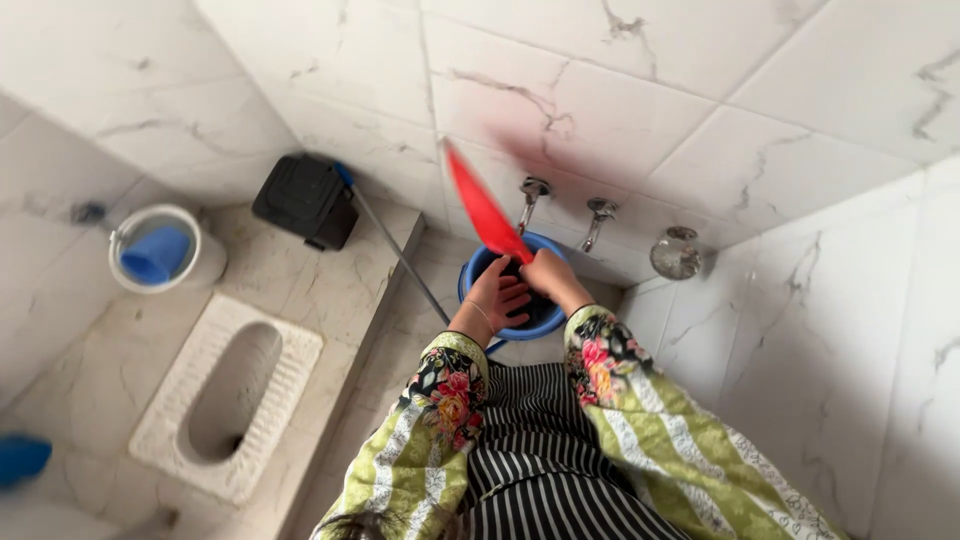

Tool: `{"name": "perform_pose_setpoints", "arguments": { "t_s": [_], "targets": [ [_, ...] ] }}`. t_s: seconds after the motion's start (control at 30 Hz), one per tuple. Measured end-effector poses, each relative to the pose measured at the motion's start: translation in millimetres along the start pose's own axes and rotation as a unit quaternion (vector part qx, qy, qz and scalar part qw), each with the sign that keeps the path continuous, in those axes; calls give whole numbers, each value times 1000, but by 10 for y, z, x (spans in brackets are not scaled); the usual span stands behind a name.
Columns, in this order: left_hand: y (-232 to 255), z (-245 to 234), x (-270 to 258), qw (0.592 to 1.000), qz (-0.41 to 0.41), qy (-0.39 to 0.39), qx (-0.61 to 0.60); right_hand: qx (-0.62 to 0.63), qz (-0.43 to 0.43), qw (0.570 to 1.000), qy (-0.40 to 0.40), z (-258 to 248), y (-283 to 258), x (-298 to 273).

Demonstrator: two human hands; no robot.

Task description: Mopping a tiled bathroom floor using a bucket of water and a mop.

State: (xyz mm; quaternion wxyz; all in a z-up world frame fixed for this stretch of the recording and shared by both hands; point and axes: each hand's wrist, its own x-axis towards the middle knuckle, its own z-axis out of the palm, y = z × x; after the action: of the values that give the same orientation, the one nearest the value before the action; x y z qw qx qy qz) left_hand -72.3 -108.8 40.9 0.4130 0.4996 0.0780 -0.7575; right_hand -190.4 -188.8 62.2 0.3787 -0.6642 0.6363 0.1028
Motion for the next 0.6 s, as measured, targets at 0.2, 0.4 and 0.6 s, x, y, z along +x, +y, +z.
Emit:
{"name": "perform_pose_setpoints", "arguments": {
  "t_s": [0.2,0.4,0.6],
  "targets": [
    [157,16,61,988,-100,-85,81,92,17,995,-20,-344,-759,-1121],
    [297,-188,27,968,-144,-108,176,113,99,988,17,-33,-756,-1056],
    [-140,-203,328,920,-254,-115,277,265,183,945,47,535,-213,-1239]
  ]
}}
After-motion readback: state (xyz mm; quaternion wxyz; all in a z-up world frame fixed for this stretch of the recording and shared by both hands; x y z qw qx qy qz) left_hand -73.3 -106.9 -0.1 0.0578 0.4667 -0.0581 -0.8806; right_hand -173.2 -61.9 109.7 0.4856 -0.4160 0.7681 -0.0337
